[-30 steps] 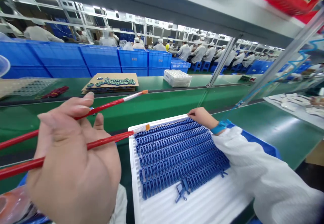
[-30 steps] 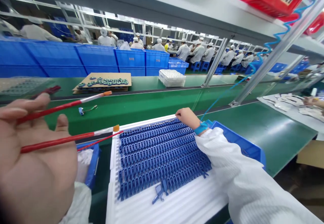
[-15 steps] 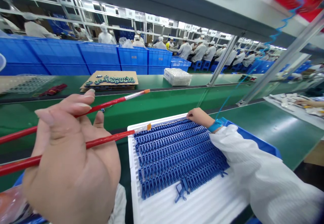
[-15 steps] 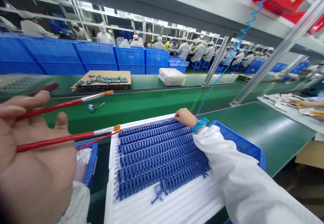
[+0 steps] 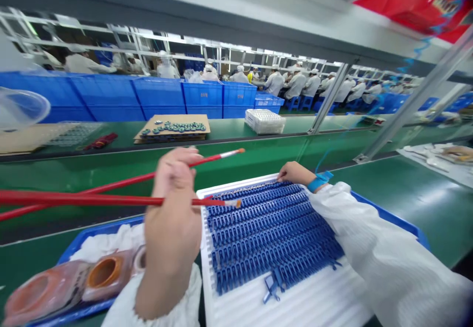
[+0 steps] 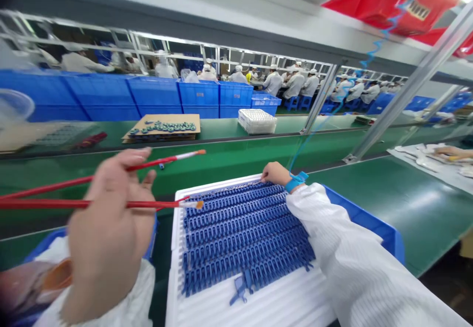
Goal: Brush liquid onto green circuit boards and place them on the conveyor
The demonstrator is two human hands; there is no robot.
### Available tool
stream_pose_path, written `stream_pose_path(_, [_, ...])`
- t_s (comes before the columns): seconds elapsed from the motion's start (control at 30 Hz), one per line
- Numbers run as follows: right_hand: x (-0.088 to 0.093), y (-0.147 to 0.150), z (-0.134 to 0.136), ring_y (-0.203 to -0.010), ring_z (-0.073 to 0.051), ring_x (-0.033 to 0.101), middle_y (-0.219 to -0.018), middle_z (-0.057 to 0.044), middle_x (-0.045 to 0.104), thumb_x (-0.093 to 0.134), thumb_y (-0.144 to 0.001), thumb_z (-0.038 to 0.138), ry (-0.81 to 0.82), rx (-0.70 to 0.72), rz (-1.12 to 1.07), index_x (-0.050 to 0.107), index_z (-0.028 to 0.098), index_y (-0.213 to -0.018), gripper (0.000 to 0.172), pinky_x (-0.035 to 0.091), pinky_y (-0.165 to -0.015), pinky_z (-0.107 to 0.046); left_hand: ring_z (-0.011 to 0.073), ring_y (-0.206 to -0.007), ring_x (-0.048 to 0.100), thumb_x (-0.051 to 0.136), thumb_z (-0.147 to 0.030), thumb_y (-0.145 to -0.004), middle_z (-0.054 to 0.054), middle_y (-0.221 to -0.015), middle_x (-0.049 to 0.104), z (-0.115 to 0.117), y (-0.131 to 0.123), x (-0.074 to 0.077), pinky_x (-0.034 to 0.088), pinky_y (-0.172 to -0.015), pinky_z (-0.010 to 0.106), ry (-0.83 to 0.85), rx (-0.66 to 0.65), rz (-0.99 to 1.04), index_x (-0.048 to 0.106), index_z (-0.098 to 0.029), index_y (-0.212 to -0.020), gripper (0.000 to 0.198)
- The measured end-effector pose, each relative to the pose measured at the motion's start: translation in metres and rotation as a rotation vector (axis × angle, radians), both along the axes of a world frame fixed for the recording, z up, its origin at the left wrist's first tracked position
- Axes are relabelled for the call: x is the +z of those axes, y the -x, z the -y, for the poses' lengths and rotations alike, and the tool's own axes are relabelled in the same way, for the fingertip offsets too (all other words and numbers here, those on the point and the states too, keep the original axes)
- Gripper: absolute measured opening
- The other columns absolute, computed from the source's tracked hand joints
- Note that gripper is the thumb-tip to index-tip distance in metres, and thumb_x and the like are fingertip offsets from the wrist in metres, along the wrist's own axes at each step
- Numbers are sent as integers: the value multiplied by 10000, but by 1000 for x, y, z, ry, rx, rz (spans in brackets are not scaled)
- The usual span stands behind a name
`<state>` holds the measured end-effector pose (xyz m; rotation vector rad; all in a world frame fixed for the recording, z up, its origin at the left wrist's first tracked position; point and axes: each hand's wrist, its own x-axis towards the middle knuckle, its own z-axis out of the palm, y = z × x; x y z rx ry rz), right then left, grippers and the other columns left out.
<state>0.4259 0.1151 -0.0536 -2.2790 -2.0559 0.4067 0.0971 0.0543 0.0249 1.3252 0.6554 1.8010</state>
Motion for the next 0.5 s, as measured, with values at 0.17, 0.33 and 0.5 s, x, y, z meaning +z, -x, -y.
stream_pose_path(0.17, [62, 15, 18, -927, -219, 562, -972, -93, 564, 744, -892, 192, -292, 53, -232, 604, 50, -1086, 279, 488, -897, -358, 179, -1186, 467, 453, -421, -926, 11, -1074, 549, 3, 4, 2, 348, -1035, 305, -42, -280, -323, 617, -269, -828, 244])
stream_pose_path(0.33, [143, 82, 56, -1183, -241, 432, -1294, -69, 425, 763, -779, 614, -117, 687, -776, 526, 155, -1334, 758, 439, -976, -265, 185, -990, 534, 399, -343, -942, 30, -1022, 561, 18, -9, 29, 423, -924, 342, -114, -732, -916, 533, -223, -781, 242])
stream_pose_path(0.5, [165, 132, 75, -743, -147, 562, -815, -43, 545, 833, -807, 494, 334, 994, -962, 657, 88, -1064, 511, 494, -712, -199, 138, -616, 529, 428, -284, -909, -17, -651, 504, 13, -25, 49, 473, -654, 274, -244, -960, -1246, 474, -215, -620, 300])
